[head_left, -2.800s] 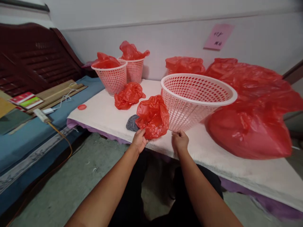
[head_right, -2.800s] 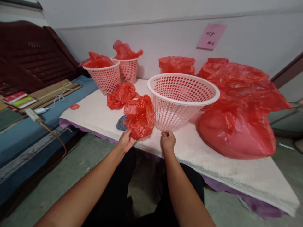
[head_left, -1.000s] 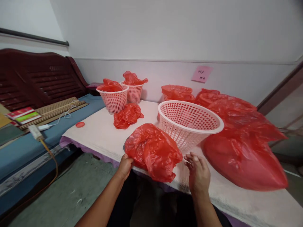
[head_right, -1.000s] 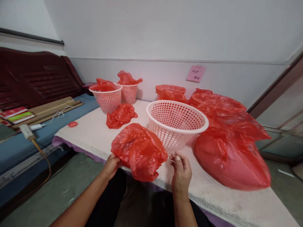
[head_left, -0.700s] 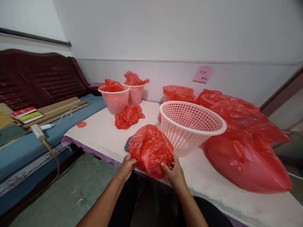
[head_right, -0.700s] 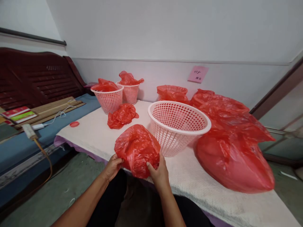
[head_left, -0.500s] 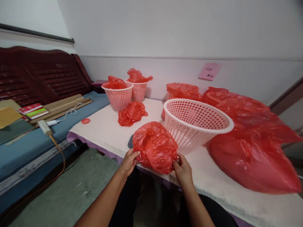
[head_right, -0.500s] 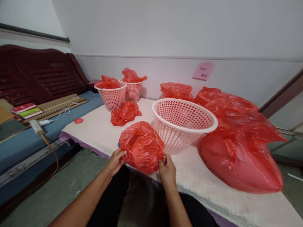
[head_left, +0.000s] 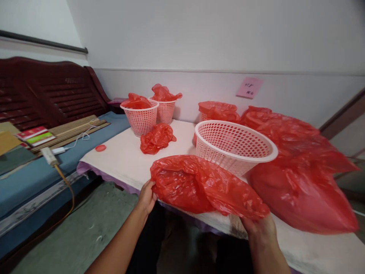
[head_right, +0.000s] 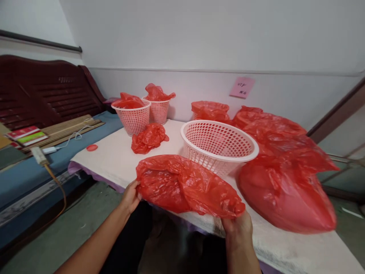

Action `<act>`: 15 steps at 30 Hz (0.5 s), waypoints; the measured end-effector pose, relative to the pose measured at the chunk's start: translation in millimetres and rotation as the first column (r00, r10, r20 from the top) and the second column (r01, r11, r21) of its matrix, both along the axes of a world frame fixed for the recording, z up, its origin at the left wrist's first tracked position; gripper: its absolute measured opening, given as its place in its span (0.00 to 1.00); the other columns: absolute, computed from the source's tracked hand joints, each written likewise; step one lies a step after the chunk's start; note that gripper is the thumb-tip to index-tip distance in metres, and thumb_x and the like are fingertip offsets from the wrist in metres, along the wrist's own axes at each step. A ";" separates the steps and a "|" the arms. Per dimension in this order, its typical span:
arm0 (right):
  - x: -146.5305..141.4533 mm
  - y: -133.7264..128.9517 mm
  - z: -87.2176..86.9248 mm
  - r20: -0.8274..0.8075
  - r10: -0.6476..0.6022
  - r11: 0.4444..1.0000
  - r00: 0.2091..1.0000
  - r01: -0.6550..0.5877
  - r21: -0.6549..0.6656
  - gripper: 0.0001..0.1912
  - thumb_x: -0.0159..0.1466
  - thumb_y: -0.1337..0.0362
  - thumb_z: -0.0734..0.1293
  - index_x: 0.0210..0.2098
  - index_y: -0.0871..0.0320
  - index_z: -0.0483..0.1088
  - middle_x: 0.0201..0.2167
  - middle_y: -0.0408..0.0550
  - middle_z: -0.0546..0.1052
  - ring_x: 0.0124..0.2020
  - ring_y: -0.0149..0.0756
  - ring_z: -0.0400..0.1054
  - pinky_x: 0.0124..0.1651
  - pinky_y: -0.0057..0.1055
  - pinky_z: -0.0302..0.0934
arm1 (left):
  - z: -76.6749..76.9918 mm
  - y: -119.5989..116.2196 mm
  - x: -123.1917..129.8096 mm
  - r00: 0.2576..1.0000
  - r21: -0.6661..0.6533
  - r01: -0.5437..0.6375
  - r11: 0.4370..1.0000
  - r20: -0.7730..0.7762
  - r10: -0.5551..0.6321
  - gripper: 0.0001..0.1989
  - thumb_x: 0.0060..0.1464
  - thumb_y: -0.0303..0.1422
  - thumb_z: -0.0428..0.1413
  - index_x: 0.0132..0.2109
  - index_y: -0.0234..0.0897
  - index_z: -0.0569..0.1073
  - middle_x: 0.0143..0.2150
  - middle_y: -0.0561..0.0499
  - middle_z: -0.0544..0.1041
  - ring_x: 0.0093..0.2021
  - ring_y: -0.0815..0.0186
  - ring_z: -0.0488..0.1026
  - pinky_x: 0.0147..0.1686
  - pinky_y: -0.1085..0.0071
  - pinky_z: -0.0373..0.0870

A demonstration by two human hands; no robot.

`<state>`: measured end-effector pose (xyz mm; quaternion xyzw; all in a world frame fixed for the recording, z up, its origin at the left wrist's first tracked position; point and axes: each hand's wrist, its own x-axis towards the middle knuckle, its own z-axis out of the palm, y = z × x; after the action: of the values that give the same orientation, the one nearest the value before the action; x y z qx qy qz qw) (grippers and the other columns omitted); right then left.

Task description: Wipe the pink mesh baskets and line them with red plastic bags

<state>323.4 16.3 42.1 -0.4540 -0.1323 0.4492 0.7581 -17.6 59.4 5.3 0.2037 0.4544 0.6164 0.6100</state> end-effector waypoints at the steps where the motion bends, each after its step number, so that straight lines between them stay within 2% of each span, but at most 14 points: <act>1: 3.5 0.2 -1.2 -0.030 -0.021 0.999 0.999 0.020 -0.038 0.03 0.52 0.63 0.63 0.24 0.53 0.68 0.25 0.47 0.77 0.32 0.40 0.74 0.37 0.41 0.72 | -1.2 1.2 -2.0 1.000 -0.006 -0.006 1.000 -0.004 0.006 0.13 0.60 0.37 0.55 0.49 0.34 0.71 0.43 0.49 0.75 0.36 0.67 0.74 0.34 0.67 0.74; 3: 7.6 -1.0 -2.1 -0.033 -0.081 0.994 0.996 0.078 -0.081 0.01 0.49 0.67 0.65 0.23 0.55 0.67 0.22 0.45 0.75 0.29 0.39 0.74 0.35 0.39 0.71 | -2.7 2.9 -5.2 1.000 -0.012 -0.023 1.000 -0.013 0.023 0.13 0.60 0.37 0.55 0.49 0.34 0.71 0.43 0.48 0.75 0.36 0.67 0.74 0.34 0.66 0.74; 5: 6.1 -5.0 1.4 0.014 -0.159 0.986 0.987 0.160 -0.055 0.03 0.48 0.67 0.66 0.24 0.56 0.67 0.21 0.42 0.73 0.29 0.38 0.73 0.35 0.37 0.70 | -2.8 3.8 -7.0 0.999 -0.012 -0.040 0.999 -0.019 0.040 0.13 0.60 0.37 0.56 0.49 0.34 0.71 0.44 0.48 0.75 0.37 0.67 0.74 0.35 0.66 0.75; 7: -2.5 -11.1 8.7 0.069 -0.224 0.975 0.972 0.222 0.029 0.08 0.51 0.61 0.69 0.30 0.56 0.70 0.26 0.42 0.75 0.34 0.37 0.74 0.42 0.37 0.69 | -2.2 3.9 -7.3 0.999 -0.005 -0.044 0.999 -0.020 0.044 0.13 0.60 0.37 0.56 0.49 0.34 0.71 0.44 0.48 0.75 0.38 0.66 0.74 0.35 0.65 0.75; 9: -17.4 -17.5 16.5 0.279 -0.234 0.968 0.931 0.196 0.157 0.15 0.54 0.55 0.70 0.39 0.55 0.72 0.36 0.45 0.77 0.42 0.39 0.73 0.50 0.40 0.65 | -1.4 3.6 -6.6 0.999 0.009 -0.032 0.999 -0.014 0.032 0.12 0.60 0.36 0.56 0.48 0.34 0.72 0.44 0.48 0.75 0.37 0.66 0.74 0.35 0.66 0.75; 10: -26.1 -20.0 19.1 0.452 -0.207 0.970 0.868 0.122 0.209 0.19 0.55 0.54 0.70 0.44 0.55 0.72 0.41 0.47 0.77 0.46 0.41 0.72 0.53 0.42 0.63 | -0.9 3.3 -6.1 1.000 0.017 -0.026 1.000 -0.009 0.027 0.12 0.60 0.36 0.56 0.47 0.34 0.72 0.43 0.49 0.75 0.37 0.67 0.74 0.35 0.66 0.75; 11: -35.0 -21.7 20.1 0.639 -0.164 0.973 0.752 0.017 0.230 0.23 0.54 0.53 0.71 0.48 0.55 0.72 0.46 0.50 0.76 0.50 0.44 0.70 0.56 0.45 0.60 | -0.2 3.0 -5.6 1.000 0.025 -0.022 0.999 -0.004 0.022 0.11 0.60 0.35 0.56 0.47 0.34 0.72 0.43 0.49 0.75 0.36 0.67 0.74 0.34 0.67 0.75; 12: -43.5 -22.6 19.6 0.802 -0.111 0.974 0.586 -0.096 0.205 0.27 0.53 0.53 0.73 0.51 0.54 0.71 0.50 0.52 0.74 0.53 0.48 0.67 0.58 0.48 0.58 | 0.7 2.6 -5.1 1.000 0.032 -0.021 0.999 0.002 0.021 0.11 0.60 0.35 0.56 0.46 0.34 0.72 0.42 0.49 0.76 0.36 0.67 0.74 0.34 0.67 0.75; 14: -57.5 -21.5 13.9 0.968 0.008 0.968 0.252 -0.244 0.056 0.35 0.49 0.53 0.75 0.56 0.52 0.68 0.57 0.55 0.69 0.59 0.53 0.61 0.61 0.53 0.53 | 3.7 1.4 -4.4 1.000 0.044 -0.024 0.999 0.018 0.024 0.10 0.60 0.35 0.56 0.46 0.33 0.73 0.41 0.50 0.76 0.35 0.68 0.74 0.34 0.67 0.75; 15: -62.5 -19.9 9.5 0.988 0.069 0.964 0.142 -0.266 -0.029 0.38 0.48 0.55 0.76 0.57 0.52 0.67 0.59 0.55 0.68 0.60 0.56 0.59 0.62 0.55 0.51 | 5.7 0.6 -4.3 0.999 0.049 -0.026 0.998 0.029 0.024 0.10 0.60 0.35 0.57 0.46 0.33 0.73 0.41 0.50 0.76 0.35 0.68 0.75 0.34 0.67 0.75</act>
<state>260.9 -3.6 51.7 -0.5586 -0.6736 0.1188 0.4691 -21.9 60.1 10.9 0.2043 0.4328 0.6379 0.6033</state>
